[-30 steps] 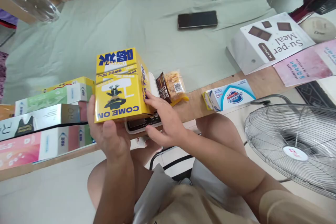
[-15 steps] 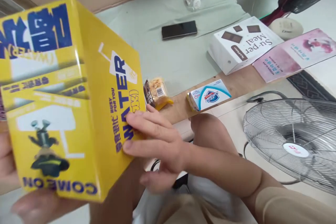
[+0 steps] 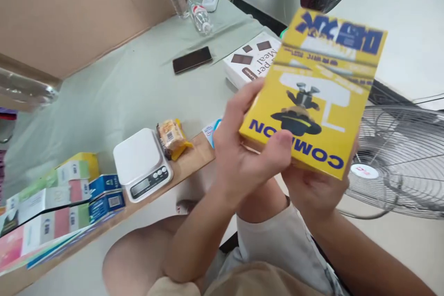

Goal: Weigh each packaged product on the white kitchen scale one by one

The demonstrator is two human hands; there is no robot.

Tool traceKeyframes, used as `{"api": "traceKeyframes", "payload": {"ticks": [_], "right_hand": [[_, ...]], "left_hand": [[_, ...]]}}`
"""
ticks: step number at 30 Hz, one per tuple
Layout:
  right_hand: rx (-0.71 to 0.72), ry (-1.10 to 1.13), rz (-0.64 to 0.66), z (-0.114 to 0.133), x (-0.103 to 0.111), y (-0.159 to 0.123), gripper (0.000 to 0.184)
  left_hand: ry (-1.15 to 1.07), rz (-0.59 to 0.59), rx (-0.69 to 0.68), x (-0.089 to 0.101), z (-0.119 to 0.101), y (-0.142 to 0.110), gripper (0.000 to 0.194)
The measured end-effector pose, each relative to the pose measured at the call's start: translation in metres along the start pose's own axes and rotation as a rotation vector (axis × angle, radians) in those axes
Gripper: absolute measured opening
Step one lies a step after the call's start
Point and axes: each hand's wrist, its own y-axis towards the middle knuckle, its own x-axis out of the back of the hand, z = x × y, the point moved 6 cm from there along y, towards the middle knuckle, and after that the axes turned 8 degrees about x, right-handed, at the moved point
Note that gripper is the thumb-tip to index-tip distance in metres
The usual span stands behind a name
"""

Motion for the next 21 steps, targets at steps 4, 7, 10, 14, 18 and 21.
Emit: {"api": "traceKeyframes", "payload": {"ticks": [4,7,10,14,18,21], "right_hand": [[0.106,-0.155,-0.085,-0.024,0.011,-0.011,0.092],[0.053,-0.087,-0.081,-0.047,-0.001,-0.022,0.093],[-0.063,-0.016,-0.088,-0.068,-0.013,-0.032,0.080],[-0.193,0.062,-0.076,-0.083,-0.025,-0.040,0.083],[-0.191,0.151,-0.111,-0.085,-0.040,-0.037,0.073],[-0.176,0.194,-0.128,-0.086,-0.053,-0.037,0.058]], "left_hand": [[-0.037,-0.006,0.158,-0.034,0.054,-0.004,0.035],[0.035,-0.070,0.157,-0.037,0.079,-0.003,0.032],[0.159,-0.092,0.057,-0.036,0.087,0.002,0.029],[0.316,-0.103,-0.045,-0.031,0.088,0.006,0.027],[0.451,-0.119,-0.067,-0.028,0.089,0.001,0.030],[0.539,-0.103,-0.165,-0.027,0.081,-0.011,0.045]]}}
